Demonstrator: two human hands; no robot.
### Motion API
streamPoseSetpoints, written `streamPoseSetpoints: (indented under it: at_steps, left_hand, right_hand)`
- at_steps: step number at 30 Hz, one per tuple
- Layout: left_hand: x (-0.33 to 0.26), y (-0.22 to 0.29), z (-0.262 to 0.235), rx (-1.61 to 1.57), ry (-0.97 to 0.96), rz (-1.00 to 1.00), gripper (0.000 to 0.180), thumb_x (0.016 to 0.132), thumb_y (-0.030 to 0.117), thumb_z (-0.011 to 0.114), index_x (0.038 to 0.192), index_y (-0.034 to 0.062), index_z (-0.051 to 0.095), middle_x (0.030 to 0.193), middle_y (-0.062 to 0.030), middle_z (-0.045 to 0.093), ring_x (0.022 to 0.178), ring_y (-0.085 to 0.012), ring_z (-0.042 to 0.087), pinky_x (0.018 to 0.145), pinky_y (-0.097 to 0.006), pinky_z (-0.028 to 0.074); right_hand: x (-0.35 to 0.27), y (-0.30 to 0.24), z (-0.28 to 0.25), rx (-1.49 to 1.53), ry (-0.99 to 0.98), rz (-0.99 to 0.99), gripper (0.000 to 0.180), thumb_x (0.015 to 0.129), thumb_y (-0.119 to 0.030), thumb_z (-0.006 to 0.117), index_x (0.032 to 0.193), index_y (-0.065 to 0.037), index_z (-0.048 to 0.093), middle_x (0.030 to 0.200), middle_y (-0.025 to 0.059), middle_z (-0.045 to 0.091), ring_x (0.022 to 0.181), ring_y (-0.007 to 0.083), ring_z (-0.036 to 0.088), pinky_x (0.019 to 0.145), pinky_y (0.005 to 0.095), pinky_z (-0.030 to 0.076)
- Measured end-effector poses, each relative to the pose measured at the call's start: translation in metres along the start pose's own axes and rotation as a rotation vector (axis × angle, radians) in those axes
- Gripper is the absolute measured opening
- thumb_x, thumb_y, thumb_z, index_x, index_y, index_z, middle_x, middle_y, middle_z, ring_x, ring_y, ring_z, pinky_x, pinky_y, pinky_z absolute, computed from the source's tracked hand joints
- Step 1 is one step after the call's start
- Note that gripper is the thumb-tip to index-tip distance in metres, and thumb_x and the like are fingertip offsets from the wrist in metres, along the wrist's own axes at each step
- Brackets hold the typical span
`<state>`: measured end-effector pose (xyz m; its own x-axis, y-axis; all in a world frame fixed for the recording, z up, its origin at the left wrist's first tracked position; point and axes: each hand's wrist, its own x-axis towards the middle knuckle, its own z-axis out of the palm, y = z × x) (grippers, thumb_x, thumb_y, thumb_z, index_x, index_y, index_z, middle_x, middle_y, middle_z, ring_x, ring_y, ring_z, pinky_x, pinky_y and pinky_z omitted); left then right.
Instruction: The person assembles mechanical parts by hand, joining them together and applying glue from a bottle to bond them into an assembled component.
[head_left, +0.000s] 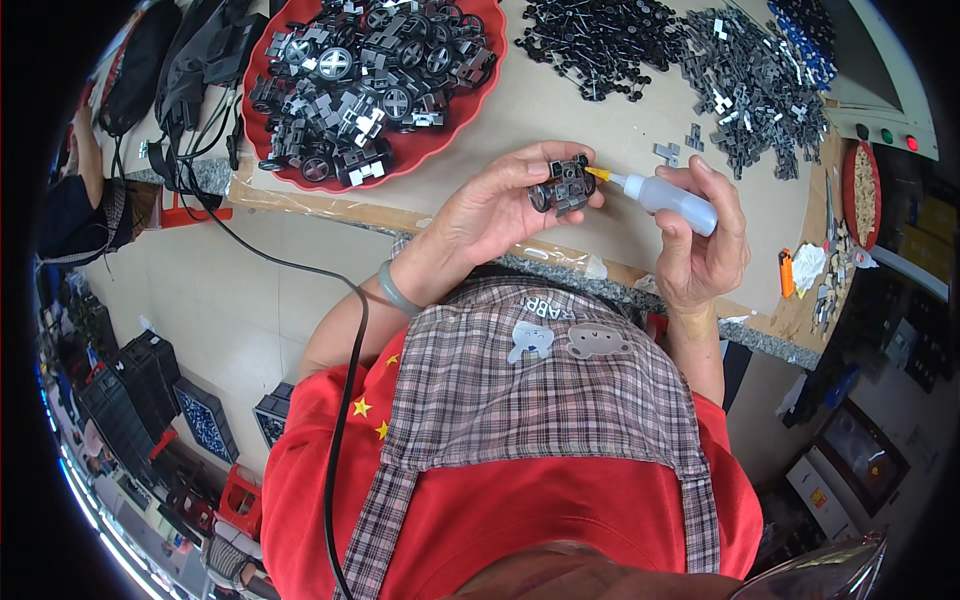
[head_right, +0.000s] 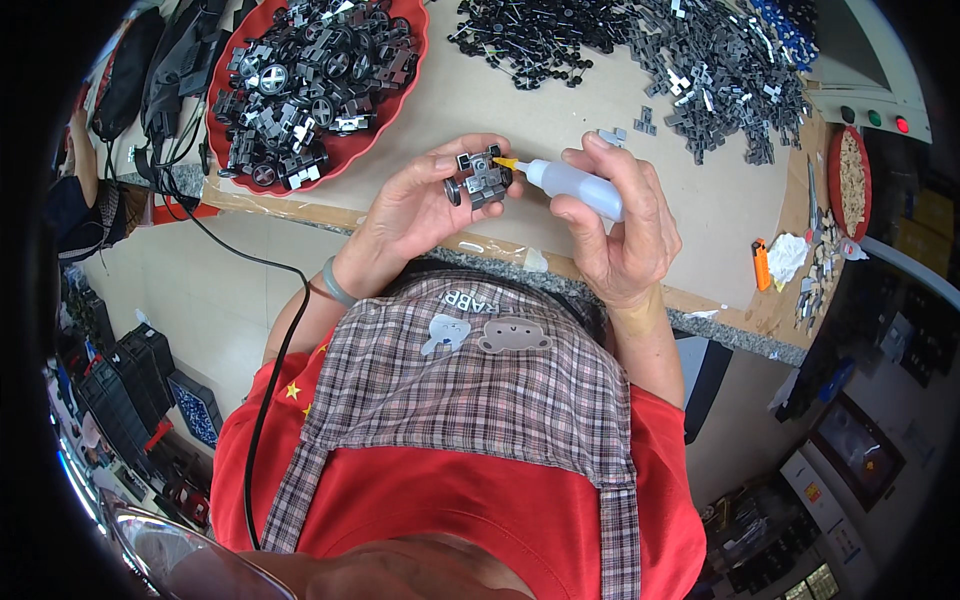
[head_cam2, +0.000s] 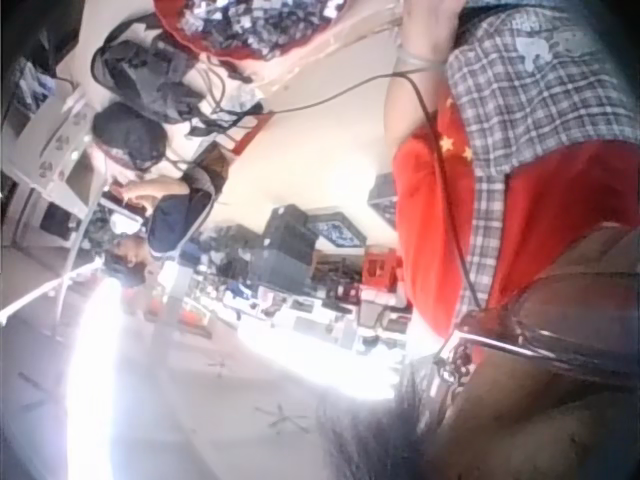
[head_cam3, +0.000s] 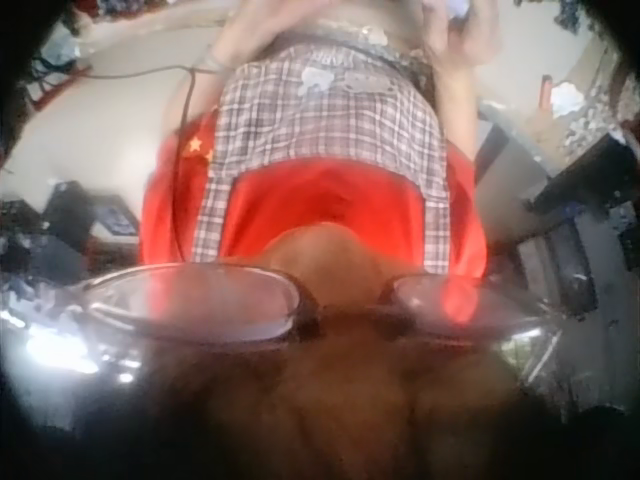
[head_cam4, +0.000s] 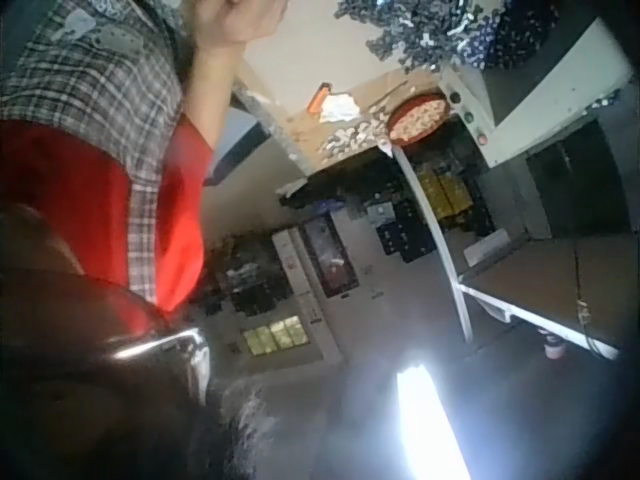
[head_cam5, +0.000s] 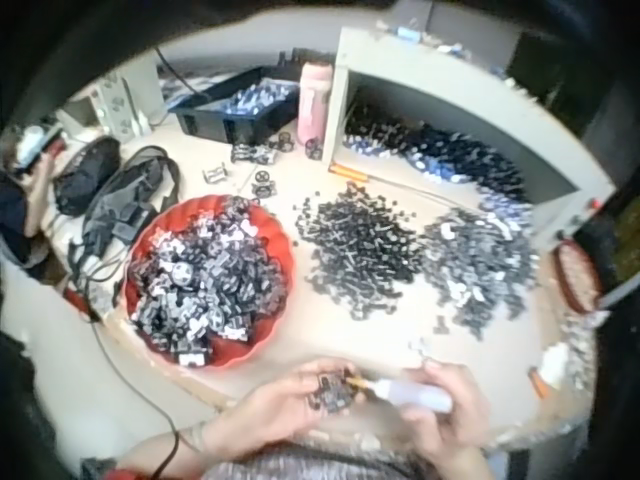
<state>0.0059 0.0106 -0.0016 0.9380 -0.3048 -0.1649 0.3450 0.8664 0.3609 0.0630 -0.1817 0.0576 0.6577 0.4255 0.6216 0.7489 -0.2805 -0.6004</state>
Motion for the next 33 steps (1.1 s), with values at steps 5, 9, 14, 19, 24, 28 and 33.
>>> streamPoseSetpoints:
  at_steps: [5,9,14,19,24,28,33]
  left_hand:
    - [0.001,-0.001,-0.001,0.000,-0.009,0.000,0.056,0.084,0.025,0.057,0.129,-0.0047,0.042,0.117,-0.0175,0.054,0.108,-0.0303,0.056,0.085,-0.037,0.047]
    - [0.001,-0.001,-0.002,-0.003,-0.004,-0.001,0.055,0.084,0.025,0.057,0.129,-0.0042,0.042,0.119,-0.0174,0.053,0.108,-0.0304,0.055,0.085,-0.037,0.047]
    - [0.001,0.000,0.000,0.002,-0.020,0.003,0.054,0.085,0.025,0.056,0.129,-0.0037,0.042,0.120,-0.0178,0.052,0.108,-0.0307,0.055,0.085,-0.037,0.047]
    - [0.002,-0.001,-0.002,-0.014,-0.012,-0.003,0.054,0.086,0.026,0.054,0.128,-0.0047,0.043,0.119,-0.0192,0.052,0.107,-0.0307,0.055,0.084,-0.037,0.048]
    - [0.003,0.000,-0.004,-0.051,-0.063,-0.007,0.053,0.086,0.026,0.051,0.127,-0.0059,0.042,0.119,-0.0208,0.052,0.106,-0.0308,0.056,0.083,-0.036,0.049]
    - [0.004,0.000,-0.005,-0.051,-0.098,-0.018,0.052,0.088,0.027,0.048,0.128,-0.0059,0.041,0.119,-0.0216,0.051,0.105,-0.0279,0.055,0.084,-0.035,0.049]
    - [0.003,0.000,-0.004,-0.050,-0.099,-0.013,0.051,0.089,0.027,0.047,0.128,-0.0057,0.041,0.119,-0.0217,0.051,0.105,-0.0250,0.055,0.085,-0.035,0.049]
  right_hand:
    - [0.001,0.003,0.000,-0.056,-0.030,-0.055,0.050,0.078,-0.020,0.073,0.116,0.006,0.052,0.103,0.0160,0.064,0.078,0.0241,0.066,0.064,0.0301,0.055]
    - [0.002,0.002,0.001,-0.081,-0.039,-0.081,0.049,0.077,-0.020,0.073,0.115,0.005,0.053,0.102,0.0157,0.065,0.078,0.0240,0.066,0.064,0.0306,0.055]
    - [0.003,0.000,0.001,-0.102,-0.058,-0.093,0.048,0.077,-0.020,0.073,0.114,0.005,0.053,0.101,0.0153,0.065,0.078,0.0242,0.067,0.063,0.0309,0.055]
    - [0.001,-0.002,0.000,-0.106,-0.028,-0.071,0.049,0.078,-0.021,0.072,0.114,0.005,0.053,0.097,0.0154,0.066,0.077,0.0238,0.066,0.063,0.0304,0.055]
    - [-0.006,-0.002,0.000,0.054,-0.004,0.050,0.049,0.080,-0.023,0.071,0.115,0.006,0.053,0.094,0.0167,0.065,0.077,0.0225,0.066,0.062,0.0297,0.055]
    - [-0.008,-0.002,0.007,0.038,-0.007,-0.010,0.049,0.080,-0.022,0.071,0.116,0.006,0.053,0.094,0.0163,0.065,0.077,0.0228,0.066,0.061,0.0297,0.054]
    - [-0.008,-0.001,0.010,0.010,-0.019,-0.069,0.048,0.080,-0.021,0.072,0.115,0.006,0.053,0.096,0.0160,0.066,0.075,0.0230,0.066,0.060,0.0294,0.054]
